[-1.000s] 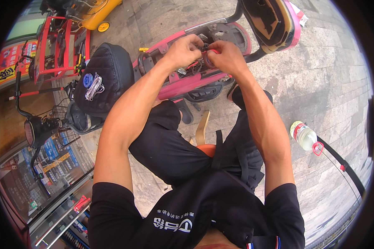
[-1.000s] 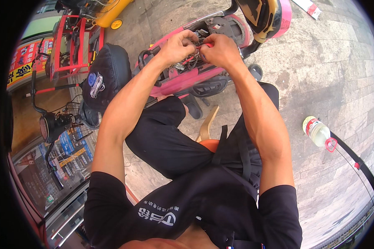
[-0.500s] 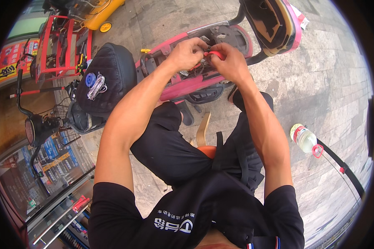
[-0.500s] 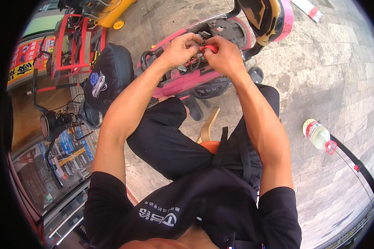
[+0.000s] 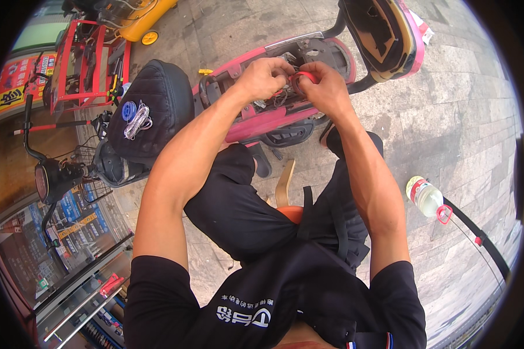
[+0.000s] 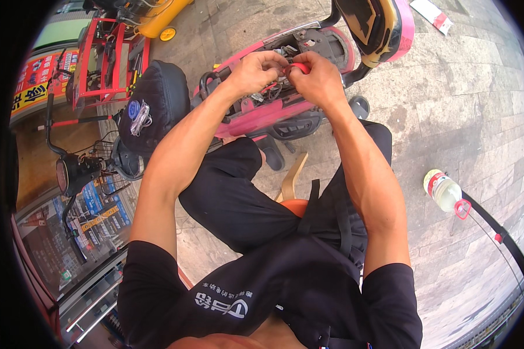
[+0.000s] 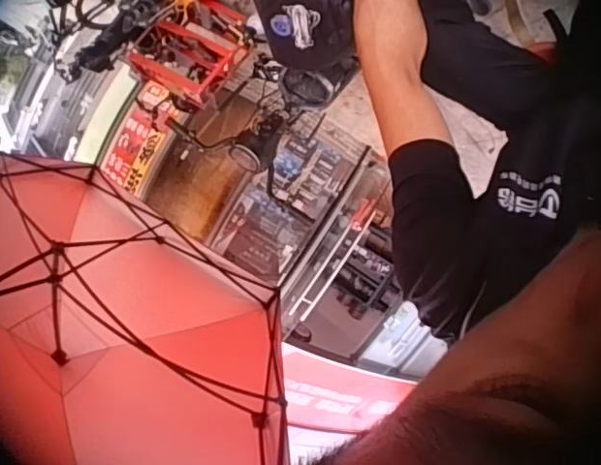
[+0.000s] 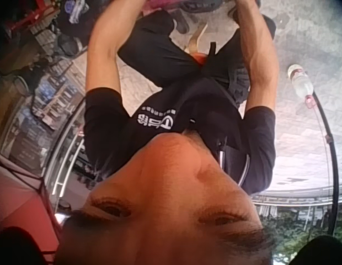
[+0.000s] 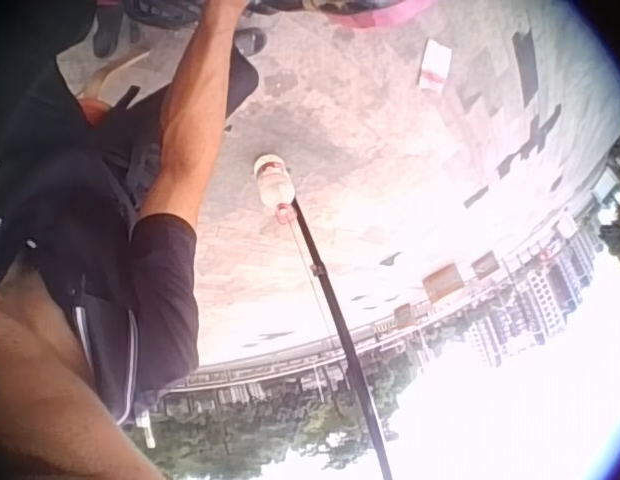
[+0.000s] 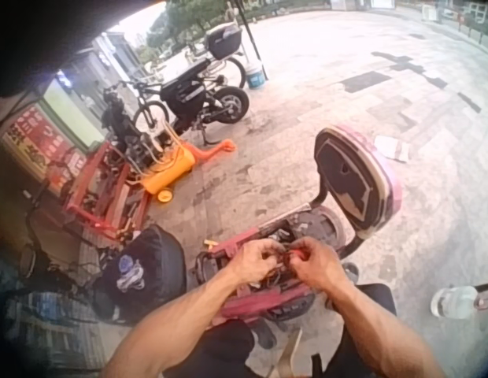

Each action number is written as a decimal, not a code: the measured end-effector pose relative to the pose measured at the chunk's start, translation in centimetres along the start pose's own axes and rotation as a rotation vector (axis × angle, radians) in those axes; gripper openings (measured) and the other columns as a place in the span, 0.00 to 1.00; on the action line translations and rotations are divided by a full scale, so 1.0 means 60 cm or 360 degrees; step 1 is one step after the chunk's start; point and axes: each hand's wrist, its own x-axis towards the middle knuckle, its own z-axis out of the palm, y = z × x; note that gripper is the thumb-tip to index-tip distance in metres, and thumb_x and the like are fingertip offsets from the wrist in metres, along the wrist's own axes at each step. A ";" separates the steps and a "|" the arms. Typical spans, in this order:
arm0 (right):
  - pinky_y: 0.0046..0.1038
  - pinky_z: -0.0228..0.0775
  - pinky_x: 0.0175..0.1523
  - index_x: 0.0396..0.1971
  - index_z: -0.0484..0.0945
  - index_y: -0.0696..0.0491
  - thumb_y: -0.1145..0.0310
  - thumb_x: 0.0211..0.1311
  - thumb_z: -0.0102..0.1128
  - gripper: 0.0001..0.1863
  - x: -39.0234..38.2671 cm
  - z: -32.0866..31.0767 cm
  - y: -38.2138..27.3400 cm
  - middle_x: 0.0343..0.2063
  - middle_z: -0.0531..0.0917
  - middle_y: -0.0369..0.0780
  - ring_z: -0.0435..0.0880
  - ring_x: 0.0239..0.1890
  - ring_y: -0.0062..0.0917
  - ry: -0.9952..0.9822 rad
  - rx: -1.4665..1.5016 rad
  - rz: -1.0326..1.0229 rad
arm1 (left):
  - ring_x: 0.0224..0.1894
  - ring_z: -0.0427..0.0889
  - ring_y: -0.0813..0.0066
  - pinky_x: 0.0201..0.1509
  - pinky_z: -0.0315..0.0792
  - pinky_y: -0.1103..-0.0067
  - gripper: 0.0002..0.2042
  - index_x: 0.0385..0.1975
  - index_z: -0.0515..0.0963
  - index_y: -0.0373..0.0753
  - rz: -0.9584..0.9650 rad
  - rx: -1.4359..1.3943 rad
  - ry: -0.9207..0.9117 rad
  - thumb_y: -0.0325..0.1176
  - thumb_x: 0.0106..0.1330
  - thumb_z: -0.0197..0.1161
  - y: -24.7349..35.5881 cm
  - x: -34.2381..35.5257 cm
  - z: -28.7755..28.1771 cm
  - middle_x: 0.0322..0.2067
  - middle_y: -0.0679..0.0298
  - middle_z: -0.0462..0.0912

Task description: The person works on the exposed wiring under the seat of a pink electric scooter. They repeatedly wrap electrical tape around wire connections and tuck the taped sections into the compartment. The scooter seat remains open throughout the clip.

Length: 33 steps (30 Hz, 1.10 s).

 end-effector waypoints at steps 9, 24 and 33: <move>0.24 0.76 0.41 0.42 0.80 0.61 0.68 0.54 0.61 0.17 0.012 0.002 0.018 0.33 0.86 0.44 0.85 0.34 0.24 -0.0026 0.0370 0.0137 | 0.29 0.80 0.79 0.35 0.74 0.79 0.15 0.44 0.79 0.36 0.0031 0.0091 0.0067 0.26 0.55 0.59 0.007 -0.004 0.002 0.27 0.65 0.84; 0.18 0.70 0.33 0.43 0.79 0.61 0.72 0.57 0.61 0.14 0.014 -0.017 0.010 0.31 0.84 0.37 0.79 0.29 0.16 -0.0270 0.0660 0.0247 | 0.26 0.83 0.65 0.32 0.74 0.71 0.08 0.37 0.80 0.40 0.0351 0.0682 0.0457 0.33 0.60 0.58 0.038 -0.013 0.025 0.20 0.58 0.81; 0.21 0.72 0.34 0.39 0.81 0.62 0.71 0.53 0.63 0.14 0.015 -0.019 0.011 0.28 0.83 0.38 0.79 0.29 0.18 -0.0295 0.0449 0.0200 | 0.34 0.85 0.61 0.41 0.77 0.70 0.09 0.41 0.78 0.39 0.0195 0.0204 0.0374 0.31 0.63 0.57 0.016 -0.009 0.021 0.29 0.54 0.85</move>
